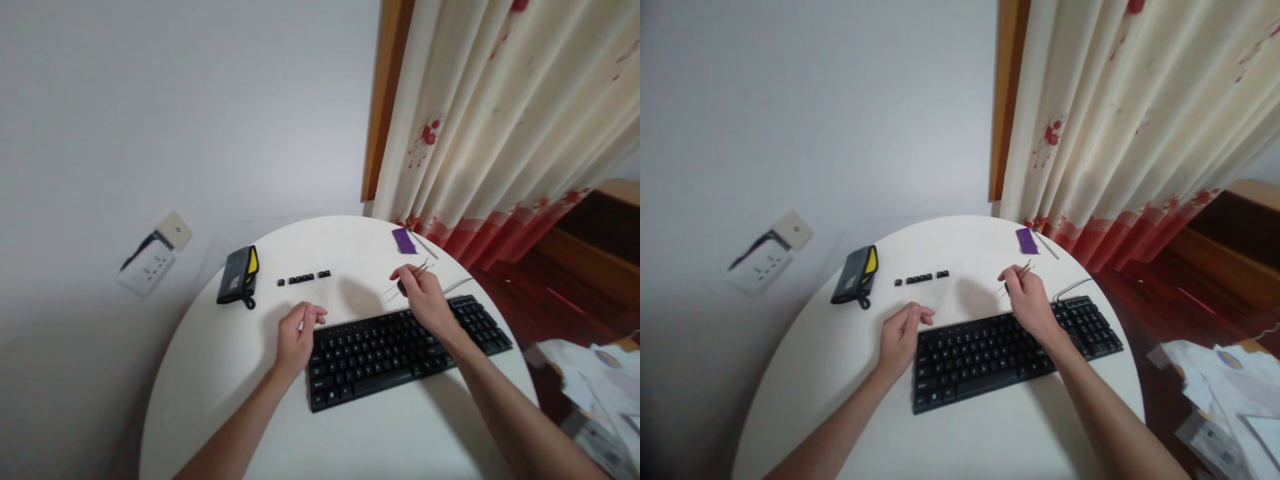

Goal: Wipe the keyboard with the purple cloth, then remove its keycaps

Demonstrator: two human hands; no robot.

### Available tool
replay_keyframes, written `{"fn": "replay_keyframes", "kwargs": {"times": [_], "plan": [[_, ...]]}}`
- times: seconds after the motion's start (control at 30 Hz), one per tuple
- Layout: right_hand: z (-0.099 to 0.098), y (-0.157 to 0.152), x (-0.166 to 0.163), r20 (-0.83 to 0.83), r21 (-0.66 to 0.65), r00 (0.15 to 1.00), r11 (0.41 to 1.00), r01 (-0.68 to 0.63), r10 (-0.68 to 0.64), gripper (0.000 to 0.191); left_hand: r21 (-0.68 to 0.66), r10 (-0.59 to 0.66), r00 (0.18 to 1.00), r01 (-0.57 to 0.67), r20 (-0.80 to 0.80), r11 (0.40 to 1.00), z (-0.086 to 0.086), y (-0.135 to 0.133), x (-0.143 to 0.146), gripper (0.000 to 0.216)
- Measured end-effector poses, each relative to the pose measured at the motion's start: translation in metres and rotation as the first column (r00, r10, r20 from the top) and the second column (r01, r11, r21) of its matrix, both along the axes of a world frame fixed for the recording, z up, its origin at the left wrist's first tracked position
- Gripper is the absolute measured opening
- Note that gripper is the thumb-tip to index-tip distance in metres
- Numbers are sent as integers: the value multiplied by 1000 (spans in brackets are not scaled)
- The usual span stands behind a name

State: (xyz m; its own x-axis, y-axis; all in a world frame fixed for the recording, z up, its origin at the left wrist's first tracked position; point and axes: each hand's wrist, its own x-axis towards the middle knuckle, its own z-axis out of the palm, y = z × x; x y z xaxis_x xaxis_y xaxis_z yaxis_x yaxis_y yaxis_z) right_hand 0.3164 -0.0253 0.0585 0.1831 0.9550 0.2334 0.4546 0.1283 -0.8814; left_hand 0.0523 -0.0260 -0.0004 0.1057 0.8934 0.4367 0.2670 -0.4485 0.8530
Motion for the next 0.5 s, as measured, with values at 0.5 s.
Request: {"fn": "replay_keyframes", "kwargs": {"times": [0.5], "plan": [[-38, -14, 10, 78, -176, 988, 977, -117, 133, 28, 5, 3, 999, -3, -38, 1000, 0, 1, 0, 36]]}}
